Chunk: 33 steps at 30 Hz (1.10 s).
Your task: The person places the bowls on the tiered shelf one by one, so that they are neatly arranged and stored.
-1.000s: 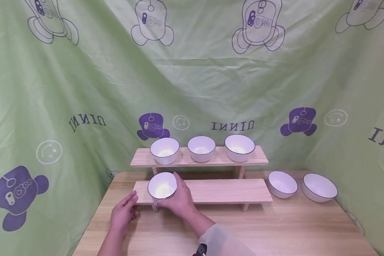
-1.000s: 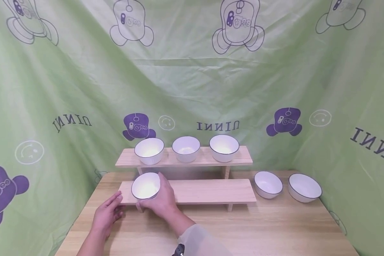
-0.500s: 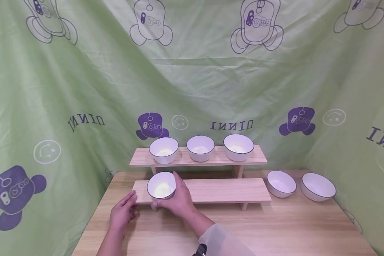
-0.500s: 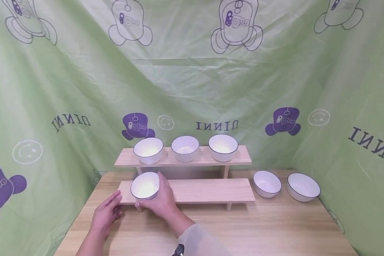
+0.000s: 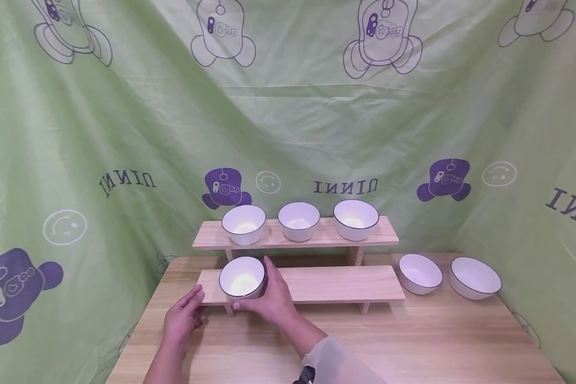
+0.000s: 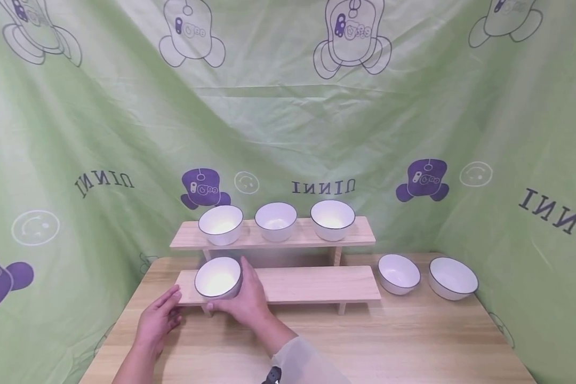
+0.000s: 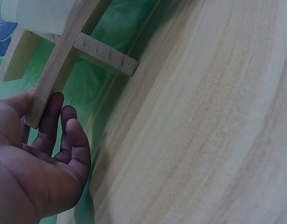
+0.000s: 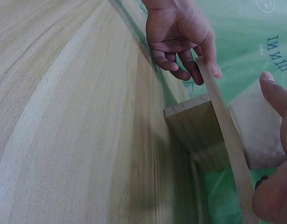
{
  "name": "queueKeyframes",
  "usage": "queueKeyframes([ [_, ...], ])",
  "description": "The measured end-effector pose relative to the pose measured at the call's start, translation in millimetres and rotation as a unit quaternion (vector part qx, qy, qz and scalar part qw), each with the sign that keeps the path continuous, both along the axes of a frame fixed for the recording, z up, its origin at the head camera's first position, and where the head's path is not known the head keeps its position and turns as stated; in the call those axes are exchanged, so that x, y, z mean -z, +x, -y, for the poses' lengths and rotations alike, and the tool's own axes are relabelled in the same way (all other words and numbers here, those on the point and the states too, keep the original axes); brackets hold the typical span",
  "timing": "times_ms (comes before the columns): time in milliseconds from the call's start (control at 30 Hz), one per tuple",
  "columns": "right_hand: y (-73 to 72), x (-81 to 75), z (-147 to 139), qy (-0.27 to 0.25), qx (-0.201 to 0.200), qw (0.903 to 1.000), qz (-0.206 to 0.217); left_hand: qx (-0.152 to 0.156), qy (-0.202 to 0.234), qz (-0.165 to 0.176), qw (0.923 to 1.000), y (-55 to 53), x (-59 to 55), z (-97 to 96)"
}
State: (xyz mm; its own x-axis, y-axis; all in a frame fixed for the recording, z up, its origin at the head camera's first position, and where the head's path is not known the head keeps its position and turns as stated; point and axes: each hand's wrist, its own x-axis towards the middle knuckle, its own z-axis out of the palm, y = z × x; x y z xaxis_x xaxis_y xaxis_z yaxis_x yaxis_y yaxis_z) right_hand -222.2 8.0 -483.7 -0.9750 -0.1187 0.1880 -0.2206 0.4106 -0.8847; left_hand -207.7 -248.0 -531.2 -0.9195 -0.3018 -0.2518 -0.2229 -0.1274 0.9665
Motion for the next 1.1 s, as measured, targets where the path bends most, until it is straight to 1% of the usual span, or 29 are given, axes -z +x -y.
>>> queueKeyframes([
  [100, 0.4, -0.6, -2, 0.008, 0.0, 1.0, 0.004, 0.0, 0.002, 0.001, 1.0, -0.1, -0.1, -0.5],
  [233, 2.7, -3.4, -6, 0.011, 0.007, 0.9999, -0.003, 0.005, 0.003, 0.003, 1.0, 0.1, -1.5, -1.2],
  [433, 9.3, -7.1, -13, 0.001, 0.01, 0.9999, 0.003, 0.007, 0.004, 0.002, 1.0, 0.2, -3.4, 0.5],
  [600, 14.2, -5.3, -23, -0.003, 0.012, 0.9999, 0.008, 0.005, 0.007, 0.004, 1.0, -0.6, -2.0, -0.2],
  [867, 20.1, -3.5, -38, 0.012, 0.019, 0.9997, 0.01, 0.005, 0.008, 0.007, 0.9999, -0.3, -2.7, 0.3],
  [1100, 23.9, -3.8, -48, 0.003, 0.024, 0.9997, -0.005, 0.009, 0.002, 0.01, 0.9999, 1.2, -3.5, 0.9],
])
